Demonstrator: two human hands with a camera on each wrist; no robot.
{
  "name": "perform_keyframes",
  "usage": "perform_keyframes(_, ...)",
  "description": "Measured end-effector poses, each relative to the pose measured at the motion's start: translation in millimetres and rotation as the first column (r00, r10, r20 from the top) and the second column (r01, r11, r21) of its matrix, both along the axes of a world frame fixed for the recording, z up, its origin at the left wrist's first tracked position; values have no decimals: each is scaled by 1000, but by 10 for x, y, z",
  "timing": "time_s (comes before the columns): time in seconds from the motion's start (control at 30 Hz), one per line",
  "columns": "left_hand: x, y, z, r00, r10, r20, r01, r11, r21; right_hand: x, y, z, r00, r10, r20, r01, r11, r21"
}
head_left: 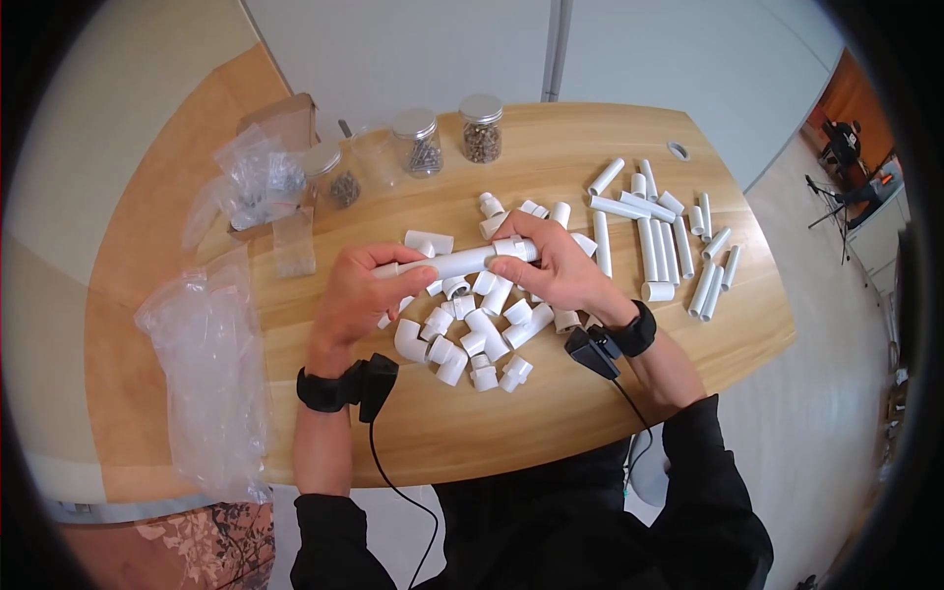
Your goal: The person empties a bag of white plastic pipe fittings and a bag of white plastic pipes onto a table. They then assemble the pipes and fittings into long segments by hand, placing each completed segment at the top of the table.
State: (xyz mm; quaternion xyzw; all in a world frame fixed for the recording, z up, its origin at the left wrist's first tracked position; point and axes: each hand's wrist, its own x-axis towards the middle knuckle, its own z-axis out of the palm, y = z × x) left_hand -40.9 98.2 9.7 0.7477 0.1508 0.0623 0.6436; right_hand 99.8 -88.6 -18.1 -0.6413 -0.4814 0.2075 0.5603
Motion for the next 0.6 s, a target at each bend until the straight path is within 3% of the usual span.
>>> perform_keyframes(0.23, 34, 31, -69, 999, -50, -8, 49, 994, -95, -4, -34, 72, 998, -13, 56, 13, 1000, -8)
perform_keyframes(0.6, 9, 51, -60, 999, -45, 3, 45, 996, -71, -18, -35, 114, 997, -11, 72, 15, 998, -53)
